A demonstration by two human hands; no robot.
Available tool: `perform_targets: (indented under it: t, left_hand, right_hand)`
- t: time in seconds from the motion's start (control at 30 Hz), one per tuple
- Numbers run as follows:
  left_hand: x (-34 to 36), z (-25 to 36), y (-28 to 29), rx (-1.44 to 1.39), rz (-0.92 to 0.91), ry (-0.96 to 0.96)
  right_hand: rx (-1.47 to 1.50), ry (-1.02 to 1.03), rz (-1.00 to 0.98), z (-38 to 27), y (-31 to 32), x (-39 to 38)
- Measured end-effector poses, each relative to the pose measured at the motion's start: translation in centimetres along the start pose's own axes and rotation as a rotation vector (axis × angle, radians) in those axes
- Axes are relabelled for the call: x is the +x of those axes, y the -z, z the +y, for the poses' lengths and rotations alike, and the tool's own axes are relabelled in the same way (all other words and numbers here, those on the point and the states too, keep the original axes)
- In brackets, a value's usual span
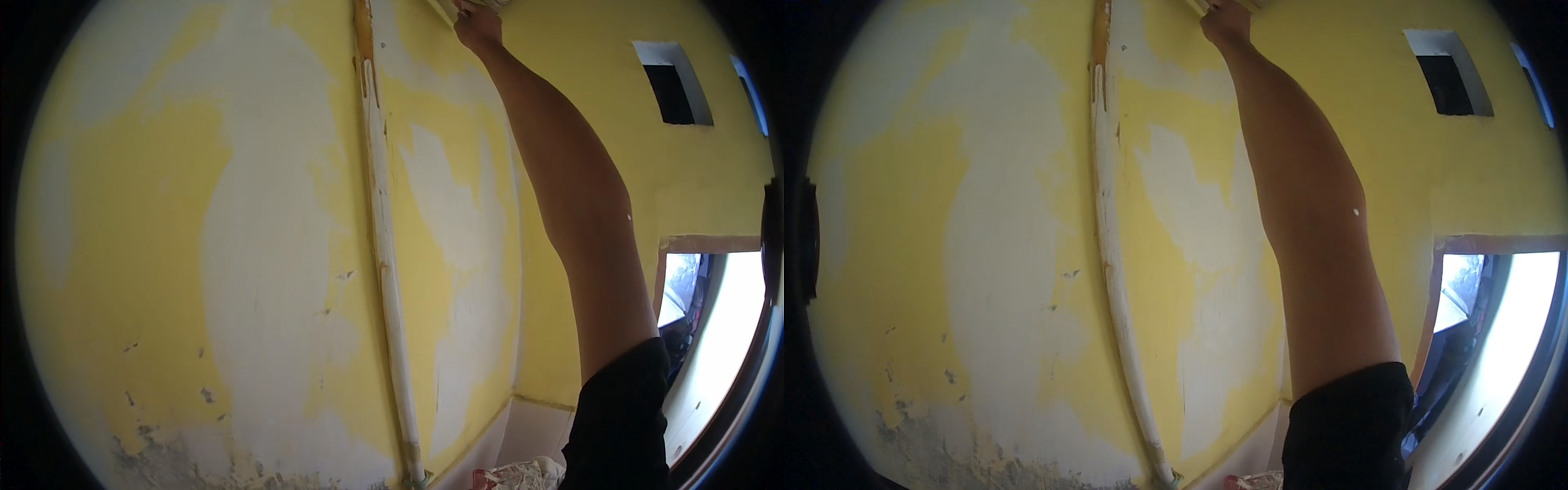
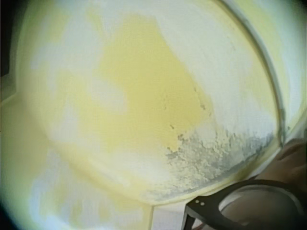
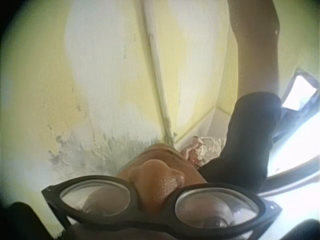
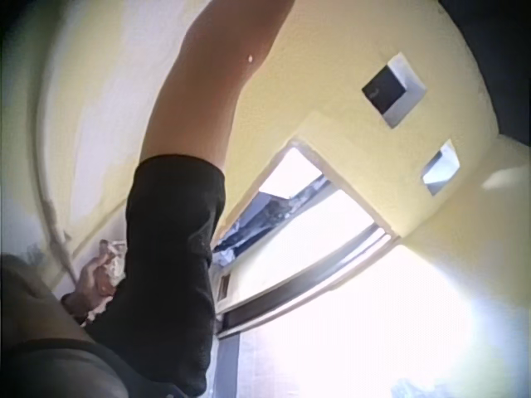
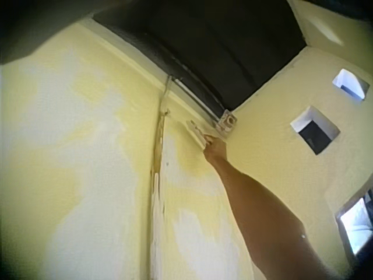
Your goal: The person applies plaster to a wall using a putty knife and a plastic hawk, scraping and spreading the material across the surface.
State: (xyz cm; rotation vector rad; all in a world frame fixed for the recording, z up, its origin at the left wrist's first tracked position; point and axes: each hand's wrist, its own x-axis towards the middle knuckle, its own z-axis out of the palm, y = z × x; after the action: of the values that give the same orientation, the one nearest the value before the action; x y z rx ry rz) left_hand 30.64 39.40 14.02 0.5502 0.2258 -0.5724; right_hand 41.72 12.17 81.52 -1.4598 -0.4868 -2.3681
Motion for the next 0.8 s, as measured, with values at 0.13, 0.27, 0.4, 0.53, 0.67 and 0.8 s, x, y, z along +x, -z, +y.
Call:
perform_targets:
  t: [0.13, 0.27, 0.4, 0.53, 0.67, 0.8]
  left_hand:
    - [1.4, 0.7, -0.9, 0.011, -0.029, 0.02]
    - [2.7, 0.8, -0.8, 0.036, -0.068, 0.055]
    - [2.8, 0.9, -1.1, 0.038, -0.081, 0.053]
    - [3.0, 1.0, -1.1, 0.029, -0.104, 0.056]
    - [3.8, 0.4, -1.1, 0.047, -0.178, 0.119]
    - [3.3, 0.5, -0.5, 0.034, -0.176, 0.103]
  right_hand:
    - [-0.107, -0.215, -0.313, 0.3, -0.1, -2.4]
    - [0.142, -0.049, -0.326, 8.8, 3.9, -3.8]
    - [0.092, -0.102, -0.221, 6.4, 3.0, -1.2]
    - [-0.029, -0.43, -0.148, 0.0, -1.6, 3.0]
    - [-0.404, -0.1, 0.086, 2.9, -3.8, 2.0]
    - [0.098, -0.103, -0.567, 3.7, 5.7, -3.1]
